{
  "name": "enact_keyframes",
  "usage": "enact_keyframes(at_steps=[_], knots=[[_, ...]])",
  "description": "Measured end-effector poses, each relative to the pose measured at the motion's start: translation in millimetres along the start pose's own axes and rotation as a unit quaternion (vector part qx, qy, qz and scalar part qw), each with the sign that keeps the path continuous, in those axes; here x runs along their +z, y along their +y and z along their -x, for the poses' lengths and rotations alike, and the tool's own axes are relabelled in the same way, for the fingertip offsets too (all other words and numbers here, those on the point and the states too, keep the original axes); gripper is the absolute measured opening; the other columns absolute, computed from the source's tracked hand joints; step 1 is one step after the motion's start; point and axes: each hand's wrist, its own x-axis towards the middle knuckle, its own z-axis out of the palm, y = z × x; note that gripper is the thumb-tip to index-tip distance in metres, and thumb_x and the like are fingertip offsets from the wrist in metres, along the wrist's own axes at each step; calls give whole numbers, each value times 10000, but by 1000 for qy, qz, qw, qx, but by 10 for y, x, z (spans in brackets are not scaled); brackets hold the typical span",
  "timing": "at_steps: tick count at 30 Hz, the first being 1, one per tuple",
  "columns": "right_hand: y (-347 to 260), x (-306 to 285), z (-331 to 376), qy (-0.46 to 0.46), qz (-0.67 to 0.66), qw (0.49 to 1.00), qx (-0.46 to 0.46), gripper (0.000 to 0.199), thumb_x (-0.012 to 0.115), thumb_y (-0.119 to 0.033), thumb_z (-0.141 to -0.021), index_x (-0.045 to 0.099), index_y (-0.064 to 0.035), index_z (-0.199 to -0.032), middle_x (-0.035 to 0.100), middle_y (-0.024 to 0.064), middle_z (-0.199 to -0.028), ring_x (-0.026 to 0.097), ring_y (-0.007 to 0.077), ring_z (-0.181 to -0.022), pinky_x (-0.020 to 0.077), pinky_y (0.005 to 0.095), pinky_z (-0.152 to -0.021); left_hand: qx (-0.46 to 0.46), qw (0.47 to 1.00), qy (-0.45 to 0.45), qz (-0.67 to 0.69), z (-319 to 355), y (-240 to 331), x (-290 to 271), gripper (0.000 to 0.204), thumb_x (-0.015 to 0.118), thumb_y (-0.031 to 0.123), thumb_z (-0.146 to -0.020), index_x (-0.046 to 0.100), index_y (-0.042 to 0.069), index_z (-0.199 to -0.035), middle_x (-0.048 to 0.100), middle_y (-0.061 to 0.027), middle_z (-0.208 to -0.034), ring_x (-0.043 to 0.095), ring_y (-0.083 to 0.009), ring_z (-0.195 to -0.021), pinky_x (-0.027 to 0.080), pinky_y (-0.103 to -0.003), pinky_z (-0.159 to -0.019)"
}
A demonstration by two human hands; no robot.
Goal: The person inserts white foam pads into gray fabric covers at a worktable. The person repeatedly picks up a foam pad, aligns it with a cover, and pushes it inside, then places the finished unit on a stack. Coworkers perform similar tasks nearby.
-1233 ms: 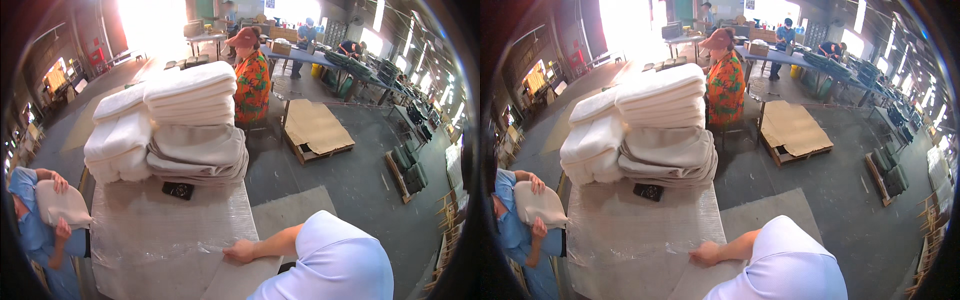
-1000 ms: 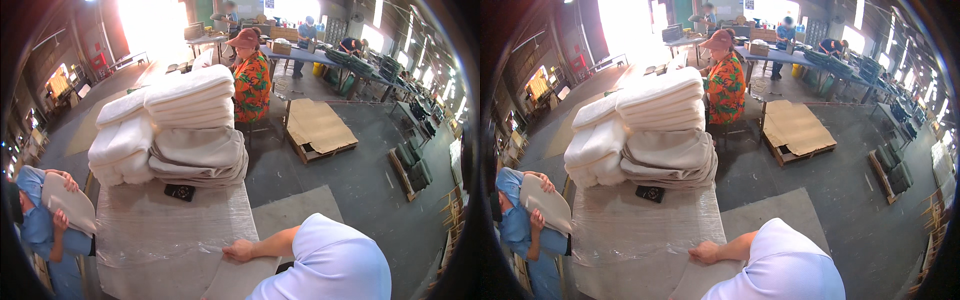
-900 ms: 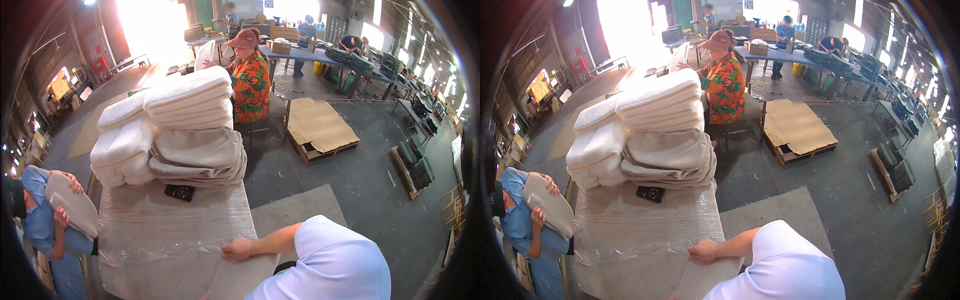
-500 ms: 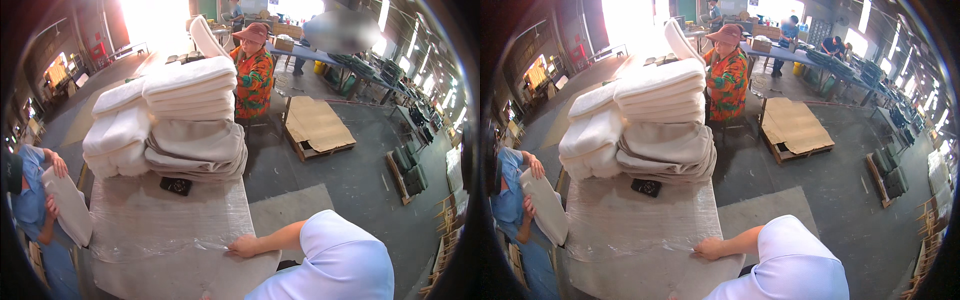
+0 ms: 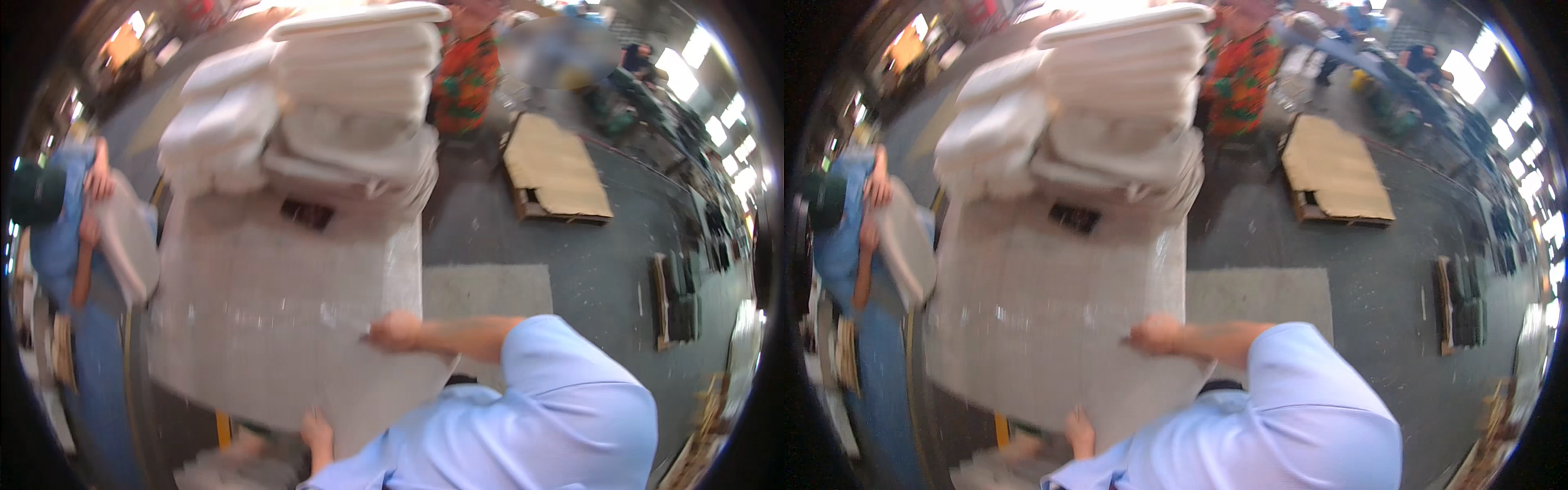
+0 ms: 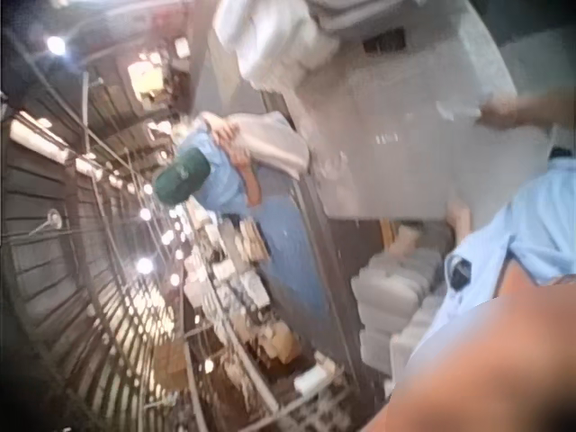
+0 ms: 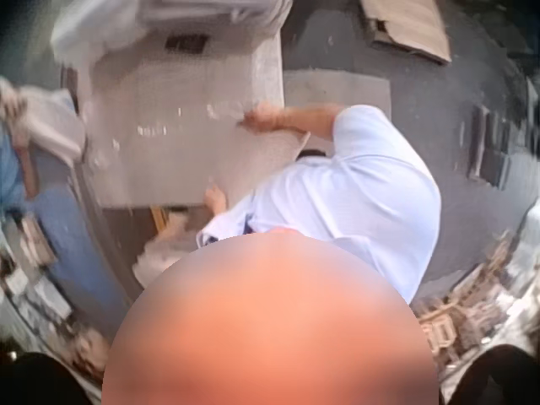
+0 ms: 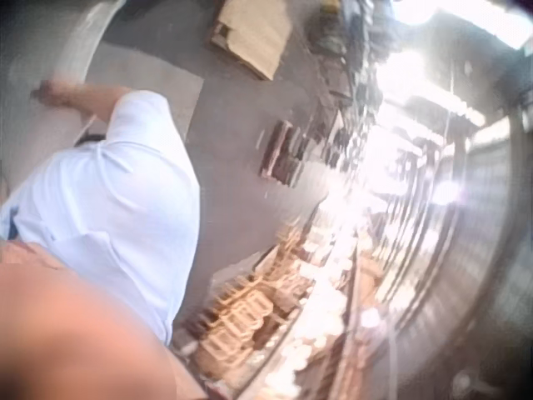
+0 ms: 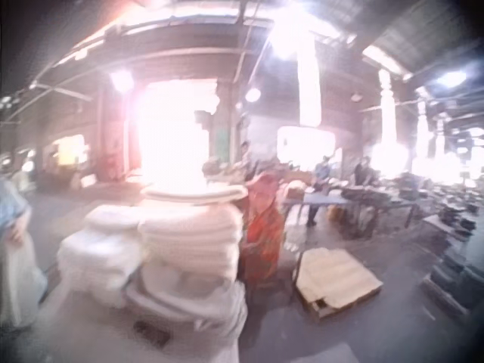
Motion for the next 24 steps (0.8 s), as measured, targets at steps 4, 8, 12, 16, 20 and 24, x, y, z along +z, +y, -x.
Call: enact_keyframes(at_steps=[4,8,12,16,20,24], knots=[[38,48,166,66,36,995,-62,368,609,-459,-1033,671,-108,-940,707,203,-781,701,458,-763,558,566,-701,63,997,30,14,165,56,-135,510,494,435,-1100,691,-32,-1155,717,-326,-1092,653,-546,-1081,497,-587,-937],[9,30,229,50,52,995,-65,343,614,-407,-1031,654,-81,-931,692,215,-763,687,467,-766,547,567,-718,57,995,72,49,302,104,-58,465,514,398,-1090,685,-32,-1039,723,-300,-1033,673,-517,-1004,509,-575,-872],[49,69,246,32,55,997,-52,363,592,-427,-1051,664,-82,-966,726,212,-820,708,456,-808,557,559,-738,33,996,74,22,303,128,16,452,520,388,-1088,688,-27,-1034,727,-290,-1013,677,-511,-990,511,-573,-855],[31,140,286,28,60,997,-32,355,605,-417,-1044,651,-76,-954,712,211,-792,699,460,-785,549,565,-732,12,998,58,-1,263,166,32,450,521,394,-1087,696,-18,-1045,726,-296,-1021,678,-510,-995,512,-569,-866],[47,14,193,47,59,996,-48,332,630,-404,-1032,646,-77,-974,716,198,-856,701,438,-851,546,554,-777,27,996,70,48,255,186,-68,436,569,393,-1070,696,-14,-1161,728,-282,-1106,681,-473,-1065,515,-544,-894],[97,-96,338,84,-30,994,56,356,646,-426,-1022,705,-96,-1140,727,177,-1139,703,381,-1072,545,506,-919,31,995,65,75,452,-50,-226,503,672,374,-1032,635,-3,-1363,704,-236,-1231,672,-378,-1133,522,-457,-948]])
